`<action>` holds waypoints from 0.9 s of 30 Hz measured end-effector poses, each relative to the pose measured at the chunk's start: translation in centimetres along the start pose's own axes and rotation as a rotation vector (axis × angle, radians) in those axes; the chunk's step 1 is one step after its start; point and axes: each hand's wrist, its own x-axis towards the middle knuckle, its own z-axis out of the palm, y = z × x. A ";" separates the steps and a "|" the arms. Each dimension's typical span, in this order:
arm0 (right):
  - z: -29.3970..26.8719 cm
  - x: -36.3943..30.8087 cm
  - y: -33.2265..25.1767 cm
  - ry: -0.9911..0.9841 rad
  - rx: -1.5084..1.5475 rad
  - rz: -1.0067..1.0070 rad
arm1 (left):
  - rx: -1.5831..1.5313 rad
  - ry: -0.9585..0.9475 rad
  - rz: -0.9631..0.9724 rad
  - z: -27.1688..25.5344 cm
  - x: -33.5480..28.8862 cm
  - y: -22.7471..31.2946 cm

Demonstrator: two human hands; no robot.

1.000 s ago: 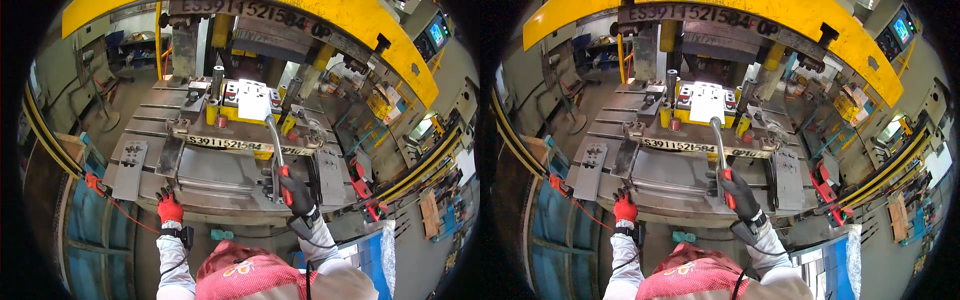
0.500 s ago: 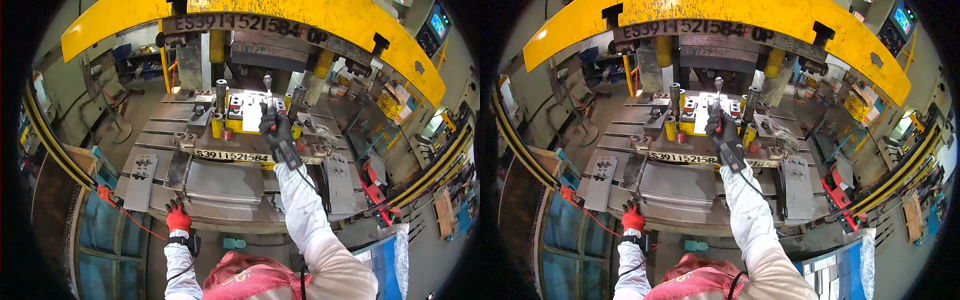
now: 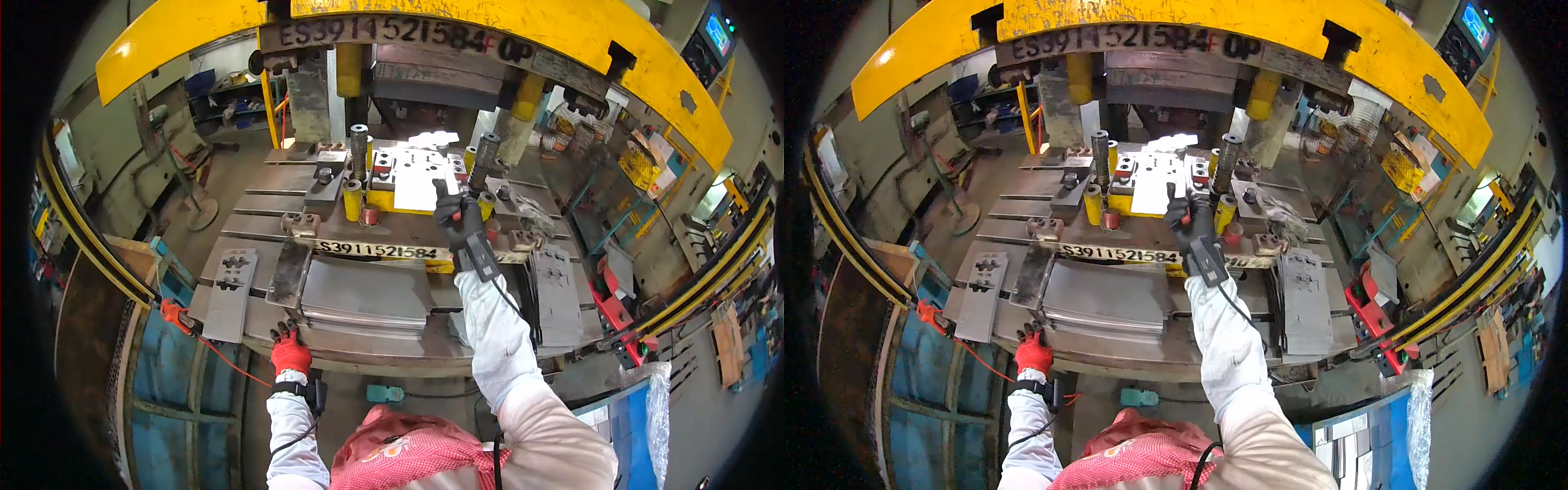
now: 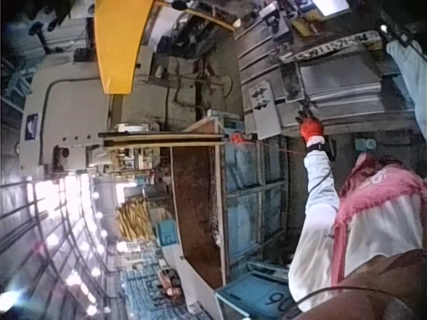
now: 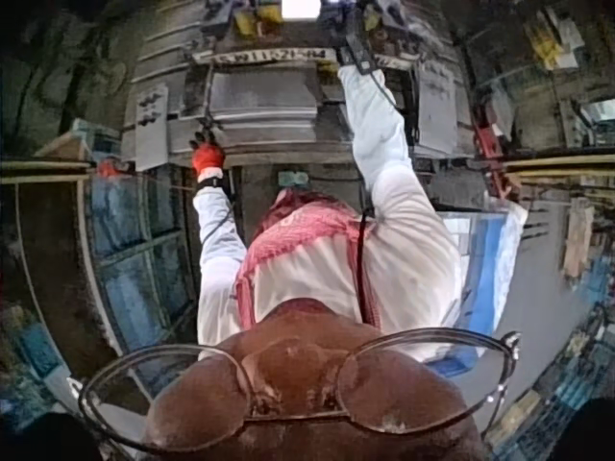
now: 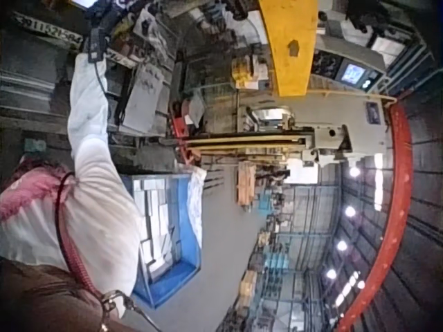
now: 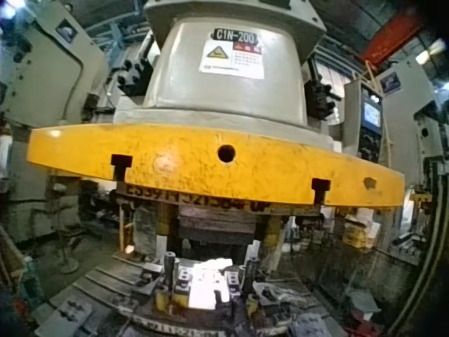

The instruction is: Operating a heavy metal press machine to bend or stamp metal components.

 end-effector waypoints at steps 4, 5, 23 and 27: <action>-0.1 -4.0 1.3 0.096 -0.216 -0.099 | -0.005 0.029 0.028 0.2 0.2 -0.1; -0.5 -5.2 1.5 0.053 -0.286 -0.082 | 0.026 0.055 0.032 0.5 0.2 -0.2; -4.6 -30.7 12.6 0.545 -0.814 -0.320 | 0.077 -0.095 -0.011 1.2 1.3 -1.5; -5.2 -31.9 13.2 0.535 -0.636 -0.323 | 0.091 -0.103 -0.009 1.4 1.6 -1.4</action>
